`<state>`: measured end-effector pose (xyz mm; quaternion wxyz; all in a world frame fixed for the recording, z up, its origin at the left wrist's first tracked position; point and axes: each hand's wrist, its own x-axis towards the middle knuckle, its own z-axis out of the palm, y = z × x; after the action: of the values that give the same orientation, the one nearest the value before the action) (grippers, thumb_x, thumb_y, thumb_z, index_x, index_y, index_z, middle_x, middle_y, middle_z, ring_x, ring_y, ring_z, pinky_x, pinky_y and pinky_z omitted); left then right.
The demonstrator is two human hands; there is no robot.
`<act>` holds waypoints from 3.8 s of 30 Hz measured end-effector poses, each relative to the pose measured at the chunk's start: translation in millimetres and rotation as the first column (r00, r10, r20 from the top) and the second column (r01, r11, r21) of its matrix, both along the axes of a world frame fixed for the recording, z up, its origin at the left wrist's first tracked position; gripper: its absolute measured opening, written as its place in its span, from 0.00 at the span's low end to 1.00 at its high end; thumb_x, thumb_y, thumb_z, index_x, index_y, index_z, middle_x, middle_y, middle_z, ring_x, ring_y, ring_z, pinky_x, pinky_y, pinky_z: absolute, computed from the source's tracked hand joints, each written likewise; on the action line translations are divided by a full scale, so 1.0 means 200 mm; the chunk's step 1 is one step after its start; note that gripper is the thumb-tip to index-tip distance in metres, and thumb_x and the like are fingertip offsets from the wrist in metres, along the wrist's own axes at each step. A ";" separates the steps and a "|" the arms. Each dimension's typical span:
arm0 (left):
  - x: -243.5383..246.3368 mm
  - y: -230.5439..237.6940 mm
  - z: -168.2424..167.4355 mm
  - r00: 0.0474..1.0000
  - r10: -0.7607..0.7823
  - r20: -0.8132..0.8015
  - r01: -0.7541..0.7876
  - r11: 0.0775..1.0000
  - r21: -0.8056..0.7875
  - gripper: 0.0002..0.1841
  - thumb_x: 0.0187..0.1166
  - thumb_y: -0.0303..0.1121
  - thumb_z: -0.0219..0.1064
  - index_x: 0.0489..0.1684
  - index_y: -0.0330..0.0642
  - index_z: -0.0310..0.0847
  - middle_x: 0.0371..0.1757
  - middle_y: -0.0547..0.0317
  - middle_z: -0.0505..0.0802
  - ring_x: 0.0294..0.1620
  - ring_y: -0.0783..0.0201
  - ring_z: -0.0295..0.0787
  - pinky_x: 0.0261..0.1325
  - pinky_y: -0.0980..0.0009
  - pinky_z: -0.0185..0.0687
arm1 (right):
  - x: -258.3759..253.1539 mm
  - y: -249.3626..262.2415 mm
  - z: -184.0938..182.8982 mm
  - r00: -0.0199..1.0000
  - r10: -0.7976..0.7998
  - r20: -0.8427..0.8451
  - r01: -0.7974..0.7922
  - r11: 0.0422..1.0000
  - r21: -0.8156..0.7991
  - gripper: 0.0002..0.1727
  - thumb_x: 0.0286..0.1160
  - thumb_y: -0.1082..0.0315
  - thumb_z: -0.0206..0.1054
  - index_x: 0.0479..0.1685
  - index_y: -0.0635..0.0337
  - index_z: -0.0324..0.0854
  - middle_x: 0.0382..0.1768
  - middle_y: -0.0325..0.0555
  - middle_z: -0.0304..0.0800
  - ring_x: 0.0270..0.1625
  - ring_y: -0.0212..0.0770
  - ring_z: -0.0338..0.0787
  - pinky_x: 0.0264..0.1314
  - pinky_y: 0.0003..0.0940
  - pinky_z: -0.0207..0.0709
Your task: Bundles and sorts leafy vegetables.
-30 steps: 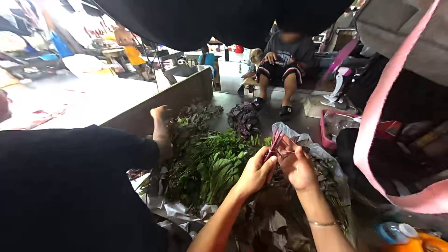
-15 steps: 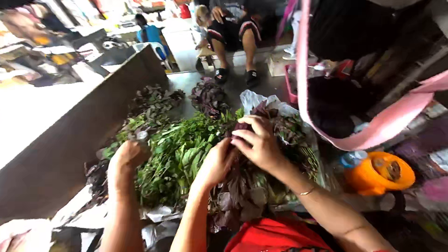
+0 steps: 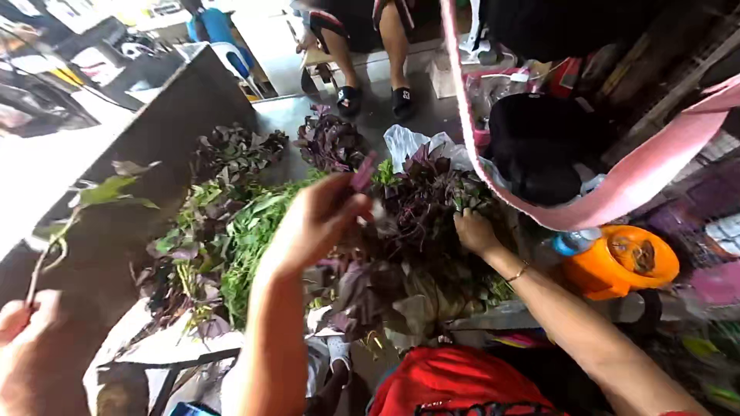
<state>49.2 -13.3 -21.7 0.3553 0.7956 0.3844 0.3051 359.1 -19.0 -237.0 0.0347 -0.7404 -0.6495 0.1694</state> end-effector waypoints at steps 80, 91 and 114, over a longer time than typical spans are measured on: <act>0.21 -0.06 -0.30 0.991 -0.052 0.122 -0.001 0.917 0.399 0.24 0.94 0.42 0.47 0.50 0.26 0.82 0.38 0.49 0.88 0.37 0.66 0.85 0.48 0.68 0.83 | -0.04 -0.16 0.36 0.731 -0.073 -0.679 0.198 0.974 0.109 0.33 0.90 0.47 0.55 0.82 0.64 0.69 0.45 0.59 0.87 0.39 0.48 0.86 0.48 0.49 0.82; 0.21 -0.02 -0.20 0.954 -0.231 0.192 0.170 0.943 0.287 0.17 0.90 0.36 0.53 0.43 0.31 0.84 0.28 0.67 0.83 0.28 0.84 0.75 0.37 0.84 0.75 | -0.25 -0.24 0.71 0.362 0.726 -0.584 -0.118 0.657 0.744 0.36 0.82 0.37 0.60 0.70 0.62 0.82 0.73 0.42 0.85 0.73 0.29 0.83 0.75 0.30 0.78; 0.13 0.02 -0.09 0.787 -0.413 0.458 0.478 0.878 -0.029 0.17 0.89 0.52 0.56 0.40 0.52 0.82 0.28 0.78 0.83 0.25 0.84 0.74 0.29 0.85 0.69 | 0.04 0.11 0.45 0.684 0.314 -0.659 0.034 0.888 0.459 0.30 0.92 0.51 0.51 0.91 0.48 0.62 0.70 0.53 0.83 0.35 0.33 0.84 0.40 0.34 0.81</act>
<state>74.6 -10.0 -39.8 0.5508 0.7464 0.1161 0.3549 366.2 3.1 -146.6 0.4360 -0.5343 -0.6604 0.2970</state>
